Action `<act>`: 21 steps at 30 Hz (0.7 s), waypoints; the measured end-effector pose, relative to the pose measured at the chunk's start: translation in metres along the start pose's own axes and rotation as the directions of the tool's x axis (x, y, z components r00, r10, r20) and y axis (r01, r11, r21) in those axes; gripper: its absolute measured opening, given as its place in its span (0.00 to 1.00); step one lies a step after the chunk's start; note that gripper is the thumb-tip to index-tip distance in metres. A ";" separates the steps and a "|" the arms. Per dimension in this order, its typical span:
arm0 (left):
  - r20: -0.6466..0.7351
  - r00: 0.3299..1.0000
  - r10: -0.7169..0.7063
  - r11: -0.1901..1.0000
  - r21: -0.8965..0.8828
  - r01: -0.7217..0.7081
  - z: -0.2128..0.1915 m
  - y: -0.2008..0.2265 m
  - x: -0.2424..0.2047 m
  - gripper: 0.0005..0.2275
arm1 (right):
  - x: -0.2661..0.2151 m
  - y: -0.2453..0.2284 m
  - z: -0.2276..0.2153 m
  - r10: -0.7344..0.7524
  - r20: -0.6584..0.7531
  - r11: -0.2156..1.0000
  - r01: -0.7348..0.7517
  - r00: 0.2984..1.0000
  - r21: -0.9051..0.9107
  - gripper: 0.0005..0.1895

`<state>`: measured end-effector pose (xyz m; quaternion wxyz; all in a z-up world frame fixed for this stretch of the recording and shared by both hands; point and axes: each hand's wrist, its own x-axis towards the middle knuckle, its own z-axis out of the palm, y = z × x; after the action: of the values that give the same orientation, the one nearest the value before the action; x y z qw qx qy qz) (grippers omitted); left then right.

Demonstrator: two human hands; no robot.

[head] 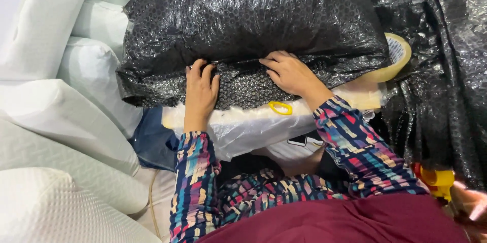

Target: Wrapping a large foam cushion in black bubble wrap and securing it with clear adhesive tape using scissors.

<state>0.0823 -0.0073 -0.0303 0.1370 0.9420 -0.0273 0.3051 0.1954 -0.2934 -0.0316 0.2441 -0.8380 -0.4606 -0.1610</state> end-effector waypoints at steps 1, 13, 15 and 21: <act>-0.015 0.999 0.030 0.997 0.068 -0.029 0.004 -0.003 -0.001 0.14 | 0.000 0.002 0.003 -0.001 0.001 1.000 0.001 1.000 -0.024 0.18; 0.123 0.987 0.106 0.971 0.203 -0.129 -0.003 -0.015 0.001 0.23 | 0.003 0.000 -0.010 -0.024 0.138 0.995 0.038 0.990 -0.097 0.18; 0.167 0.980 0.108 0.968 0.208 -0.142 -0.010 -0.014 -0.001 0.23 | 0.006 -0.002 -0.008 -0.041 0.189 0.988 0.068 0.981 -0.138 0.17; 0.185 0.973 0.138 0.967 0.185 -0.173 -0.009 -0.017 -0.004 0.22 | 0.036 -0.046 -0.009 -0.062 0.195 0.979 0.098 0.979 -0.179 0.13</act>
<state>0.0763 0.0116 -0.0294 0.0142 0.9685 -0.0822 0.2345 0.1749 -0.2525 0.0056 0.1124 -0.8495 -0.4978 -0.1335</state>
